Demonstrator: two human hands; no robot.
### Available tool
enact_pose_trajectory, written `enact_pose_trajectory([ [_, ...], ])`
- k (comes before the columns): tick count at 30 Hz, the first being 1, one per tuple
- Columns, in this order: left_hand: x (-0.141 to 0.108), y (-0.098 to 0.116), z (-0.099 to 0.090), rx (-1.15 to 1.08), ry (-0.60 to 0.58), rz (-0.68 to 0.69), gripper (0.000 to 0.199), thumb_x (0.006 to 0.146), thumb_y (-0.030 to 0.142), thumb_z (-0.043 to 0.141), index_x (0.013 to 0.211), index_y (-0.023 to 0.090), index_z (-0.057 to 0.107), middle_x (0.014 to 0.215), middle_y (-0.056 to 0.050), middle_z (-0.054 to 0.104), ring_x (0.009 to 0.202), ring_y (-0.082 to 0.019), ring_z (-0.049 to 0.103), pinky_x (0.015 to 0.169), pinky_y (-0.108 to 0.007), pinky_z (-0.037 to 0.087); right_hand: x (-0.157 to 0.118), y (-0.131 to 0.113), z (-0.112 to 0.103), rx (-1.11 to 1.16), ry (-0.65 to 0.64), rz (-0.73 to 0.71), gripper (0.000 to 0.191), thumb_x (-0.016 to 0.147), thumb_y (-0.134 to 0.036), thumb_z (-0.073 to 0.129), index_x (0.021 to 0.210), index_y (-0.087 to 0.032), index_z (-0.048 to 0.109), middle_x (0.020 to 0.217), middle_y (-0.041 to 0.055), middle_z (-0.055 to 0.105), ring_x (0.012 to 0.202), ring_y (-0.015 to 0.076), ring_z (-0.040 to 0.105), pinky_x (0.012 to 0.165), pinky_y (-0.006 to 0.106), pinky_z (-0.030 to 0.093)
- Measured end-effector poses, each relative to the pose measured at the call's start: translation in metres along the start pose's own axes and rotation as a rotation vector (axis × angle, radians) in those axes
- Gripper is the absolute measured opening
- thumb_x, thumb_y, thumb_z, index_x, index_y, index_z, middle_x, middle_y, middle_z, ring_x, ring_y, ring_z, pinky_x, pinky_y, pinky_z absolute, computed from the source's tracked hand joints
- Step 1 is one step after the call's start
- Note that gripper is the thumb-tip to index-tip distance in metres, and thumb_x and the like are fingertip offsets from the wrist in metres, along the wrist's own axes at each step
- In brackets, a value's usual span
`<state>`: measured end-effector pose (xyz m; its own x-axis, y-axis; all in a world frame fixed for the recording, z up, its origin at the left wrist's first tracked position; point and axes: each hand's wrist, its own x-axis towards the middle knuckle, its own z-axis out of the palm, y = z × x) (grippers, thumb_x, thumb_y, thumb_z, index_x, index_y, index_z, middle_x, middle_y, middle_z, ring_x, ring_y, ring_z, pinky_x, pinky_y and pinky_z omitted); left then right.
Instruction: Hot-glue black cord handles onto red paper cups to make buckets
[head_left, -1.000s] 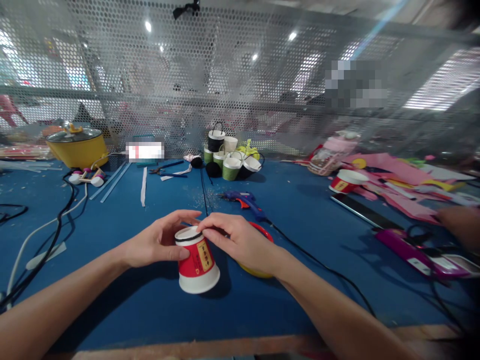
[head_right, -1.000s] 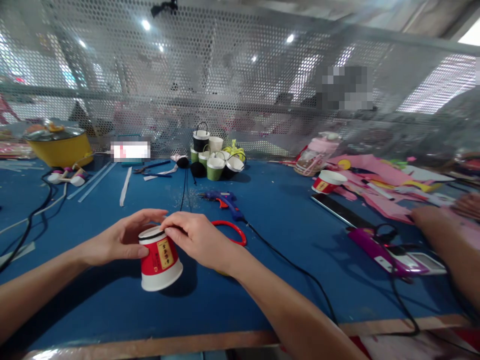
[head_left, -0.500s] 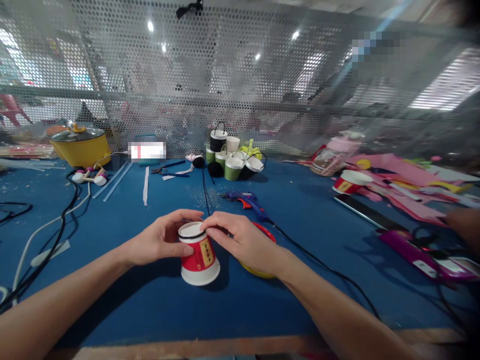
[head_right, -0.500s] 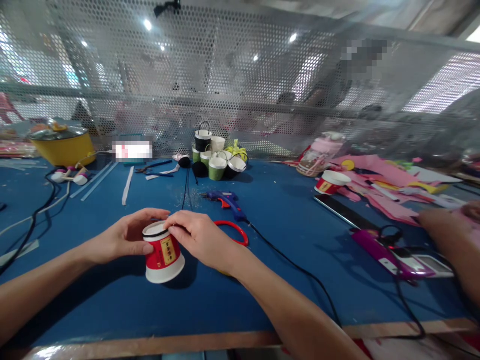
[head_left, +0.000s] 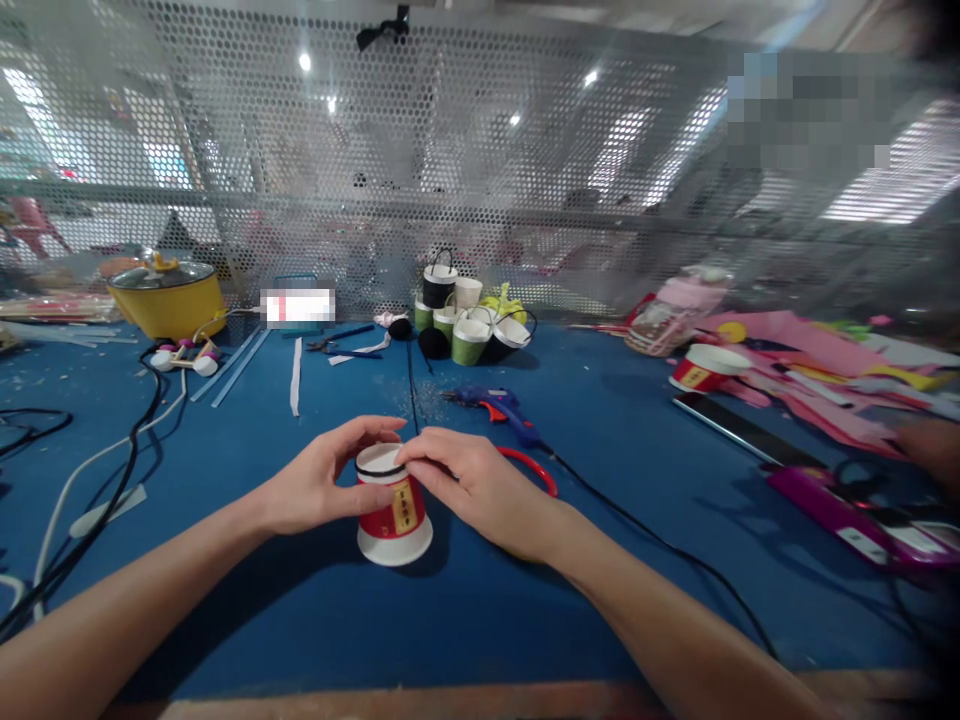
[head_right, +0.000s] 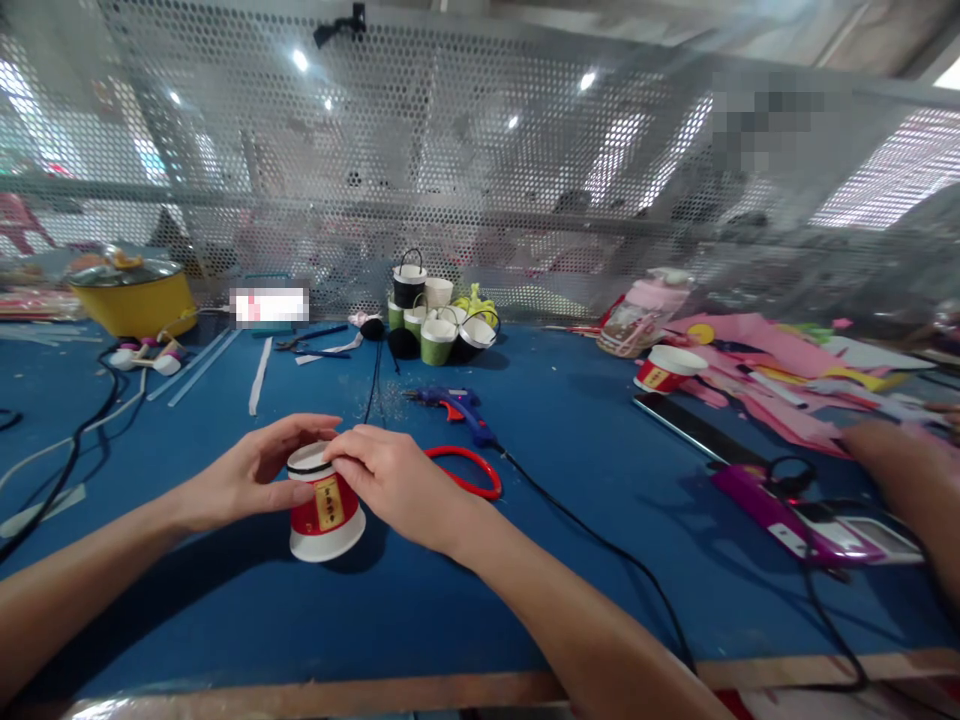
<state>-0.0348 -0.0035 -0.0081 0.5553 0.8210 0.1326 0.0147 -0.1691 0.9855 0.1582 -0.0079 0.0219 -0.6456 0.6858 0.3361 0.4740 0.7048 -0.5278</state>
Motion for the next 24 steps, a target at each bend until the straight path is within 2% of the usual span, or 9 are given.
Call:
enact_pose_trajectory([
  [10, -0.001, 0.013, -0.006, 0.359, 0.033, -0.004, 0.049, 0.072, 0.027, 0.059, 0.119, 0.022, 0.047, 0.106, -0.006, 0.056, 0.101, -0.024, 0.052, 0.088, -0.040, 0.042, 0.002, -0.004, 0.002, -0.070, -0.028, -0.020, 0.018, 0.086, -0.011, 0.043, 0.089, -0.017, 0.060, 0.081, 0.0044, 0.060, 0.078, 0.0142, 0.058, 0.070, 0.026, 0.047],
  [19, -0.002, 0.023, -0.004, 0.476, 0.038, -0.064, 0.055, 0.066, 0.021, 0.061, 0.120, 0.022, 0.047, 0.107, -0.005, 0.056, 0.099, -0.024, 0.052, 0.086, -0.038, 0.043, 0.002, -0.006, 0.006, -0.125, -0.044, -0.116, 0.020, 0.086, -0.009, 0.042, 0.093, -0.017, 0.059, 0.083, 0.0047, 0.060, 0.079, 0.0139, 0.057, 0.069, 0.025, 0.048],
  [24, -0.001, 0.023, -0.001, 0.455, 0.059, -0.066, 0.048, 0.067, 0.019, 0.058, 0.114, 0.019, 0.051, 0.104, -0.006, 0.057, 0.097, -0.024, 0.053, 0.086, -0.038, 0.043, 0.002, -0.006, 0.006, -0.130, -0.031, -0.190, 0.019, 0.086, -0.008, 0.042, 0.092, -0.014, 0.059, 0.083, 0.0061, 0.061, 0.080, 0.0146, 0.056, 0.069, 0.025, 0.048],
])
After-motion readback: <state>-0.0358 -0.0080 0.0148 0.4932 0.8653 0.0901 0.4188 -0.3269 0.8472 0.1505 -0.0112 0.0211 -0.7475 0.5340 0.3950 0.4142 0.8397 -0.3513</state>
